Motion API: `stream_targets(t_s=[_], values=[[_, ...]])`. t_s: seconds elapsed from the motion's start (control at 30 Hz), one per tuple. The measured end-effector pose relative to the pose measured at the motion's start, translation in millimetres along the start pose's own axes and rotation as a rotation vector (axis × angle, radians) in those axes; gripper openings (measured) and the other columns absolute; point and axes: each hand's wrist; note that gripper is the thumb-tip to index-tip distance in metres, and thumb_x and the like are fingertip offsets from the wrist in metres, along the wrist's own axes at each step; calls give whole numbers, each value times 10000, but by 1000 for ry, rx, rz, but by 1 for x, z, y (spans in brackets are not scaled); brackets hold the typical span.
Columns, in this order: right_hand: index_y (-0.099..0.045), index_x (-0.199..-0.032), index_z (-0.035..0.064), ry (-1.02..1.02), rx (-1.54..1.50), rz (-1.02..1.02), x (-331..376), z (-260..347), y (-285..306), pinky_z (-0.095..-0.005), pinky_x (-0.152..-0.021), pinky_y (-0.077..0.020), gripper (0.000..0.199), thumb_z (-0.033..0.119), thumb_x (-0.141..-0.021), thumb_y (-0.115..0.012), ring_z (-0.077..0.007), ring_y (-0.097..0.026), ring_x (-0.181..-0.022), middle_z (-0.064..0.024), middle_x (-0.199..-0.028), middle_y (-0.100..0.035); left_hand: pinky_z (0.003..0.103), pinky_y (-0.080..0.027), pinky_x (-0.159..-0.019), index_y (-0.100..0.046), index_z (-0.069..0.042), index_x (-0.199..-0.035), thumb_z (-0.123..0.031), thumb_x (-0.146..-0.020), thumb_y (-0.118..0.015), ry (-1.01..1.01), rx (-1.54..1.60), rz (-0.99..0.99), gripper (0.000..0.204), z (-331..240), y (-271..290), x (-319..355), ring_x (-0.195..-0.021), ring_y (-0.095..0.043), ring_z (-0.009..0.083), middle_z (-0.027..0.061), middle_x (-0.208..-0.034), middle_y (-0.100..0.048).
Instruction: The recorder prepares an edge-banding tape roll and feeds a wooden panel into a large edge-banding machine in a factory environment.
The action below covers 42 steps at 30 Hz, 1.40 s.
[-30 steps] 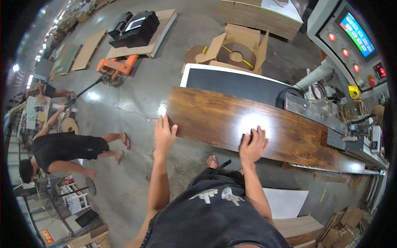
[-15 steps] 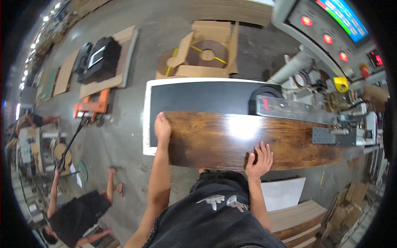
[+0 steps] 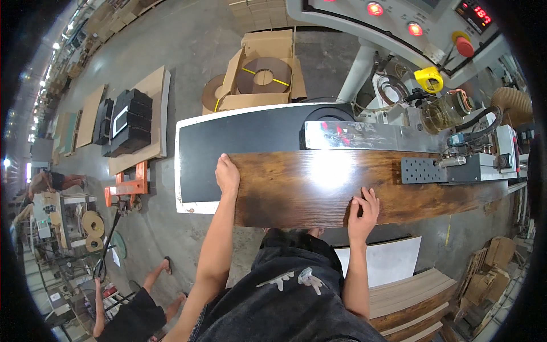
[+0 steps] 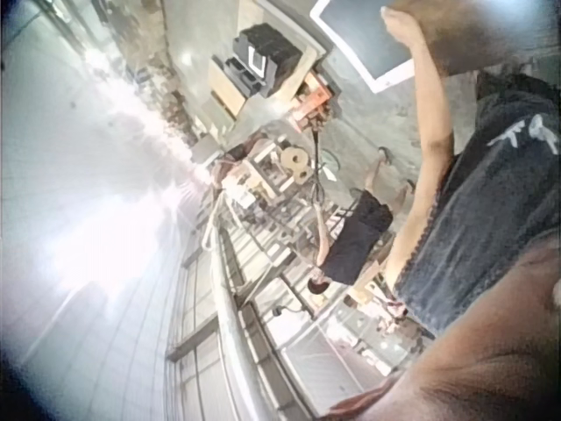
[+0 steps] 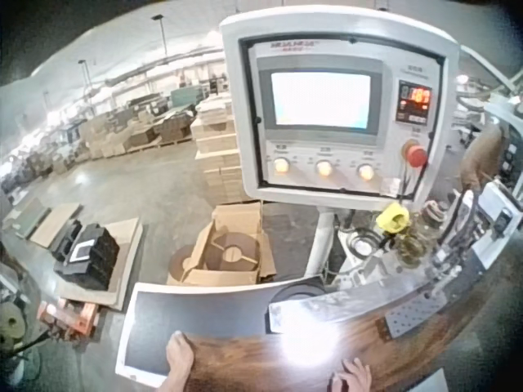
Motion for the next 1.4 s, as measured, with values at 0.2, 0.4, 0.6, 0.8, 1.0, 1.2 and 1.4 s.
stream_targets(t_s=[0.2, 0.4, 0.6, 0.8, 1.0, 1.2, 1.4], values=[[-680, -936, -16, -668, -1012, 679, 30, 48, 34, -293, -765, -521, 284, 171, -1010, -481, -168, -680, -834, -99, -907, -723, 507, -443, -884, -605, 23, -1071, -386, -1041, -302, 4, 18, 3, 510, -30, -25, 33, -1023, -589, 472, 271, -1051, -655], [-583, -1224, -71, -661, -1120, 1320, 82, 87, 2, -341, -990, -469, 392, 255, -1030, -486, -229, -630, -1107, -171, -1166, -665, 542, -447, -882, -572, -21, -1068, -374, -1038, -276, 15, 8, 60, 462, -61, -57, 66, -1013, -594, 479, 262, -1025, -657], [-347, -1366, -72, -1242, -1362, 885, 94, 114, 0, -401, -1101, -364, 580, 380, -1021, -460, -311, -457, -1324, -202, -1432, -430, 497, -424, -909, -488, -56, -1117, -360, -1009, -380, 1, 319, 78, 341, -74, -91, 99, -1080, -563, 402, 202, -1149, -582], [-434, -1217, -60, -1379, -1439, 304, 85, 134, -9, -439, -1073, -362, 608, 462, -932, -561, -301, -505, -1202, -174, -1221, -522, 373, -370, -989, -465, 33, -1214, -268, -987, -527, -201, 765, 297, 382, -24, -84, 95, -1085, -482, 261, 173, -1170, -482], [-276, -1354, -140, -1382, -1484, 23, 38, 117, -2, -501, -1047, -425, 818, 429, -877, -620, -379, -515, -1248, -248, -1313, -499, 328, -459, -839, -486, 4, -1153, -175, -990, -521, -139, 812, 596, 244, 67, 8, 50, -921, -575, 193, 122, -1063, -560], [-409, -1243, 63, -1383, -1385, -58, 81, 122, 11, -531, -967, -510, 400, 339, -979, -529, -414, -543, -1216, -250, -1359, -468, 315, -487, -801, -466, -6, -1151, -103, -996, -490, -142, 864, 723, 185, 71, 42, 24, -887, -618, 182, 118, -1066, -571], [-479, -1362, 81, -1370, -903, 256, 220, 122, -3, -361, -845, -537, 471, 285, -952, -588, -239, -667, -1018, -140, -1205, -654, 320, -496, -875, -458, -23, -1200, -61, -981, -502, -407, 758, 982, 227, 70, 34, 52, -985, -570, 184, 115, -1119, -555]])
Point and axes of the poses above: each hand's wrist, its own x-axis away from the middle knuckle, its own y-axis out of the back of the hand, z = x × y
